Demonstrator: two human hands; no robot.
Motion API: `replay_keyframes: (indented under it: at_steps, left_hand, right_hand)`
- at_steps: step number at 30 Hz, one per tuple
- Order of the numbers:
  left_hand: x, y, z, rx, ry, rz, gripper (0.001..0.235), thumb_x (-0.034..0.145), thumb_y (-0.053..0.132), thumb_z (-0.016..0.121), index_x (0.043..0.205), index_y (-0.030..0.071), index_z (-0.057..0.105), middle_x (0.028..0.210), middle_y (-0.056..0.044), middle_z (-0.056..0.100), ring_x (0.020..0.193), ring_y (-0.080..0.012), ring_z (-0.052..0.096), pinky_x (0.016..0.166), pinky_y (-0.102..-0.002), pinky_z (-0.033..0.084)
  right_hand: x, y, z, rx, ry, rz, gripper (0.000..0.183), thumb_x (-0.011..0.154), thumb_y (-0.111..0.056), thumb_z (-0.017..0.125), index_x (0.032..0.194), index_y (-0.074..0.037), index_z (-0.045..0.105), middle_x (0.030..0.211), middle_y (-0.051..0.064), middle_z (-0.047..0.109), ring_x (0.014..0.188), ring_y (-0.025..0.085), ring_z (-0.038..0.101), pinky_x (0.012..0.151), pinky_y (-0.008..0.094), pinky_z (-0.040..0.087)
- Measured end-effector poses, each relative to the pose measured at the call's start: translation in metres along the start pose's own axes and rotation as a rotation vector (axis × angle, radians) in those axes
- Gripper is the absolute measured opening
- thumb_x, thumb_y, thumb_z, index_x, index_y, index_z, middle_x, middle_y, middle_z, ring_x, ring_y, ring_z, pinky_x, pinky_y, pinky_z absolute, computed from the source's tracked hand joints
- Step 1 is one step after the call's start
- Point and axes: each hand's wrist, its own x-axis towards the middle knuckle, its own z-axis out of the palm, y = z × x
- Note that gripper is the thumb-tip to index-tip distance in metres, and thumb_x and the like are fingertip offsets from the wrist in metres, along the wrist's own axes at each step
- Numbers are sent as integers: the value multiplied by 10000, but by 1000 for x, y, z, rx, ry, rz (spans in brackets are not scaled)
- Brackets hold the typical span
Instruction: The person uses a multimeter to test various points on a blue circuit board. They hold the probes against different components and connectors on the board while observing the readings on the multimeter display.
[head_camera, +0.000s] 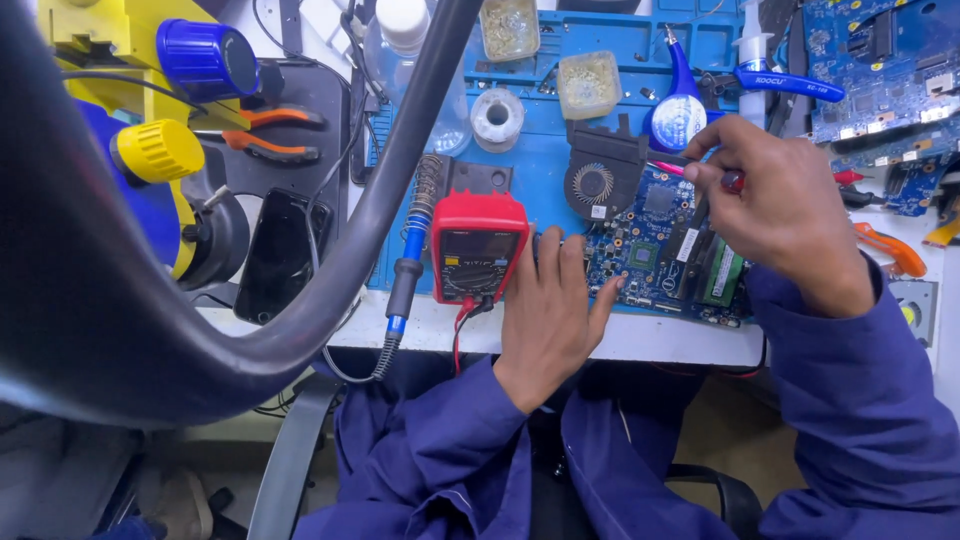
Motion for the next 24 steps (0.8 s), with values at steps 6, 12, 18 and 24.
replay_keyframes:
  at_steps: [6, 12, 18, 24]
  left_hand:
    - [-9, -4, -3, -81, -15, 2, 469, 1011, 341, 635, 1284, -9, 480, 1278, -197, 523, 1178, -403, 516, 1064, -497, 442]
    - [-12, -5, -2, -124, -23, -2, 442, 1039, 309, 596, 1307, -21, 474, 1335, -249, 507, 1245, -437, 511, 1093, -517, 420]
    - [-10, -4, -4, -120, -42, -24, 525, 1045, 311, 578, 1408, -42, 439, 1374, -247, 500, 1271, -407, 519, 1110, -494, 420]
    - [-13, -6, -2, -209, -45, -36, 547, 1067, 303, 542, 1462, -48, 397, 1433, -249, 479, 1320, -412, 503, 1126, -501, 426]
  right_hand:
    - [1, -3, 14, 34, -85, 29, 171, 1046, -172, 656, 1198, -96, 675, 876, 109, 774, 644, 298, 682, 560, 464, 462]
    - [4, -5, 24, 46, -127, 42, 129, 1058, -178, 636, 1167, -110, 644, 729, 81, 721, 494, 267, 566, 522, 450, 392]
    - [10, -4, 35, -5, -153, 55, 103, 1067, -187, 609, 1145, -122, 631, 620, 74, 640, 543, 322, 570, 557, 476, 359]
    - [11, -4, 36, 23, -116, 37, 101, 1083, -181, 615, 1171, -136, 639, 579, 62, 603, 503, 287, 543, 527, 452, 359]
